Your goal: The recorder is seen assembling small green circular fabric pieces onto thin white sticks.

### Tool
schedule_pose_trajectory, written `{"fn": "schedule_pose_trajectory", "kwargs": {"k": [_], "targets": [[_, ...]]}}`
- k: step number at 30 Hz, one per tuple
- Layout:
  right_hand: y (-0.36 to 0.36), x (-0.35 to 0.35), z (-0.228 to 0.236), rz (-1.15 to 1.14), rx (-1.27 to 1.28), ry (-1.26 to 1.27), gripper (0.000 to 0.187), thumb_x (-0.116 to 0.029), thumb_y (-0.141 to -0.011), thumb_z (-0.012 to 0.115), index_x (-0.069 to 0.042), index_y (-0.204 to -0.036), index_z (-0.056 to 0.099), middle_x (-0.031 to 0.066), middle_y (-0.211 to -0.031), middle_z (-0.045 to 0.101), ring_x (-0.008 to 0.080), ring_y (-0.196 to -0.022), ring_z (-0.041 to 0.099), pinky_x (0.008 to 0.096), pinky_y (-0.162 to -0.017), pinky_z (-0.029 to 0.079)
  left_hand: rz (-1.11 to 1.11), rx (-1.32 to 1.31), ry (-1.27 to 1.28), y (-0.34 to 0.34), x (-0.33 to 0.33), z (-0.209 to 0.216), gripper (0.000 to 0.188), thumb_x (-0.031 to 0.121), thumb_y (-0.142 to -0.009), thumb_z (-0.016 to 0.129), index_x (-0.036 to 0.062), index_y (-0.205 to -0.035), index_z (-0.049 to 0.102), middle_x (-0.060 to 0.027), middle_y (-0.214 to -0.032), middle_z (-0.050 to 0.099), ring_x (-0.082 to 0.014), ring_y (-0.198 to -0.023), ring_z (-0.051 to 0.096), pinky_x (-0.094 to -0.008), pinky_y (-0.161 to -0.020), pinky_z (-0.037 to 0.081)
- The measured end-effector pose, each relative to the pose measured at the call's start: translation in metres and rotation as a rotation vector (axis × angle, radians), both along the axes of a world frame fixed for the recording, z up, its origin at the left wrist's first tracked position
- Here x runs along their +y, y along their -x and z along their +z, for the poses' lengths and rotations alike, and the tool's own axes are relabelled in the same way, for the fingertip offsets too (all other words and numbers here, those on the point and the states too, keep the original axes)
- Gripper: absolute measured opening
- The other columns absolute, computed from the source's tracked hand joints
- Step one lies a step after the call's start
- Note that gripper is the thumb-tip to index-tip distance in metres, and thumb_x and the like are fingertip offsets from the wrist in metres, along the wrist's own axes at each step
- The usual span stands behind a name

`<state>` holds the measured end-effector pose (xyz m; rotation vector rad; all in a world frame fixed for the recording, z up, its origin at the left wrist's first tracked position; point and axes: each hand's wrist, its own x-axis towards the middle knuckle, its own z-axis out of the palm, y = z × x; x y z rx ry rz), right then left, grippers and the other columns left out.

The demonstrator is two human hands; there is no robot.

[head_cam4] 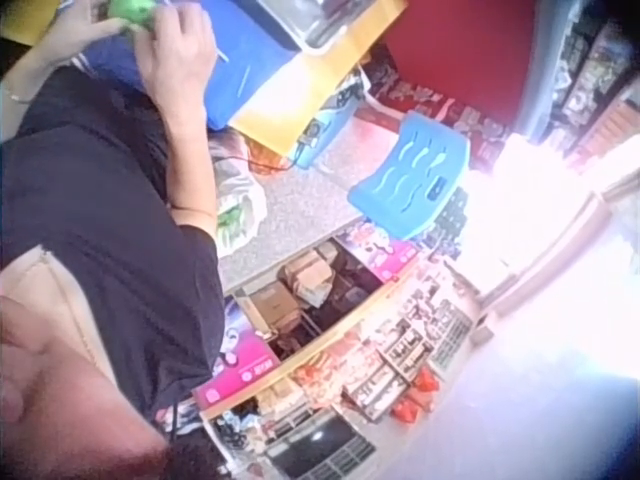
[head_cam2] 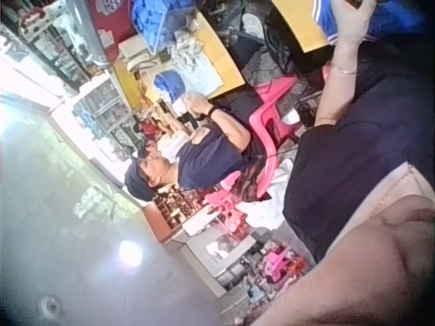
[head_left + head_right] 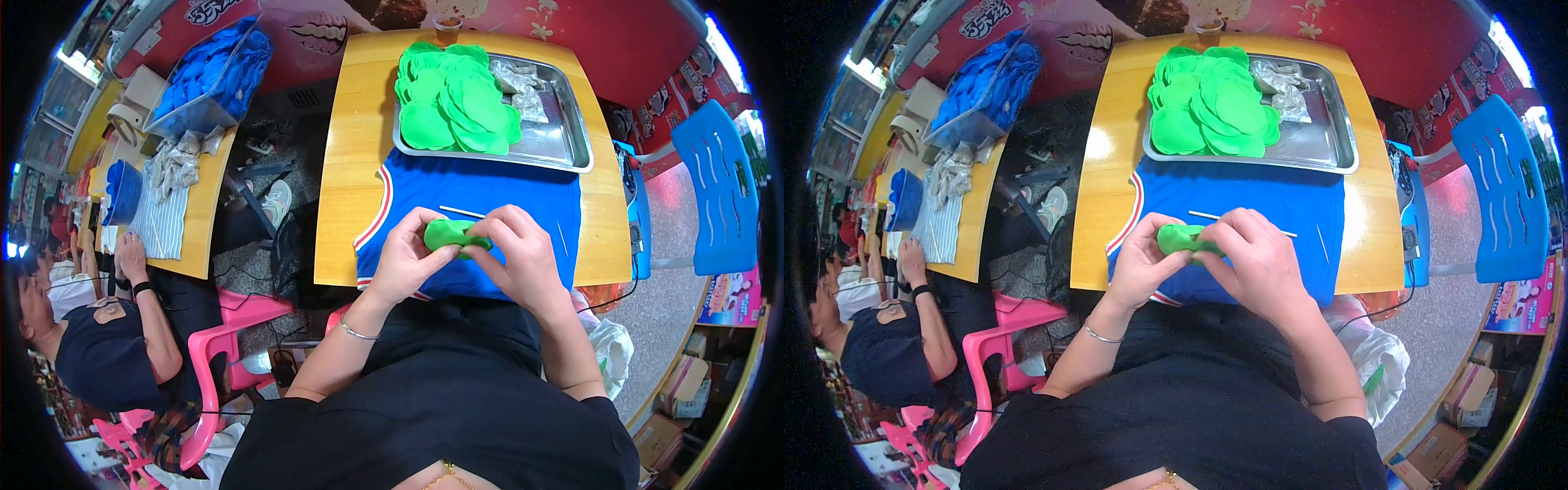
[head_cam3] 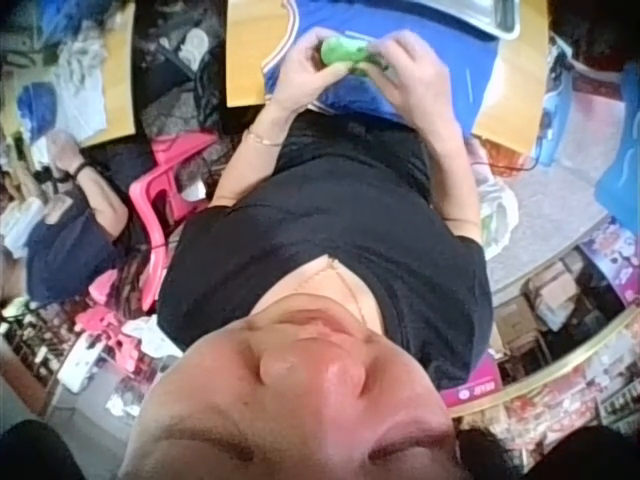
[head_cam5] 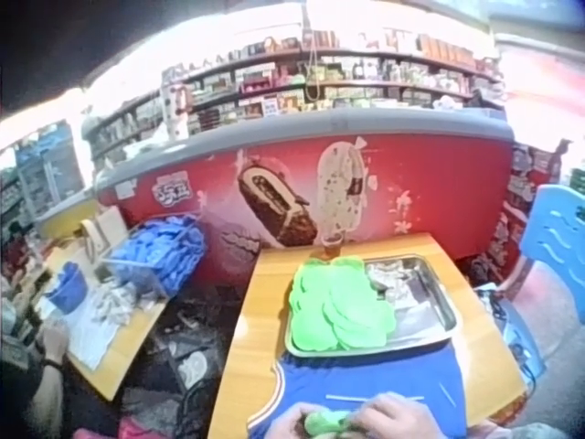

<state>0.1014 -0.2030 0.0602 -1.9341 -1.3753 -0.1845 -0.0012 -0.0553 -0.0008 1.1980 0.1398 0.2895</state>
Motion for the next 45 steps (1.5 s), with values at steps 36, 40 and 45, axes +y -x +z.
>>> {"fn": "schedule_pose_trajectory", "kwargs": {"k": [36, 40, 45], "targets": [[0.008, 0.005, -0.007, 0.003, 0.314, -0.111, 0.013, -0.002, -0.074, 0.067, -0.001, -0.084, 0.058, 0.0097, -0.077, 0.055, 0.0224, -0.069, 0.057, 0.0316, -0.06, 0.047, -0.092, 0.007, 0.09, 0.008, -0.003, 0.005, 0.032, 0.002, -0.08, 0.067, 0.0052, -0.105, 0.047, -0.0014, -0.098, 0.055, -0.0076, -0.088, 0.054, -0.0232, -0.077, 0.047], [0.008, 0.004, -0.017, -0.122, 0.581, -0.229, 0.026, -0.009, -0.074, 0.071, 0.0, -0.091, 0.054, 0.0063, -0.079, 0.054, 0.0148, -0.068, 0.055, 0.0276, -0.059, 0.046, -0.024, 0.075, 0.136, 0.006, -0.009, 0.008, 0.03, 0.004, -0.082, 0.067, 0.0044, -0.105, 0.046, -0.0004, -0.093, 0.054, -0.0056, -0.085, 0.053, -0.0204, -0.073, 0.045], [0.016, 0.01, -0.041, -0.061, 0.851, -0.169, 0.021, -0.017, -0.083, 0.064, 0.0, -0.092, 0.054, 0.0041, -0.066, 0.054, 0.0095, -0.058, 0.05, 0.025, -0.053, 0.04, 0.161, -0.032, 0.179, 0.0, -0.025, 0.003, 0.023, 0.005, -0.084, 0.064, 0.0054, -0.101, 0.048, -0.0005, -0.093, 0.054, -0.0052, -0.086, 0.053, -0.0205, -0.074, 0.045]]}}
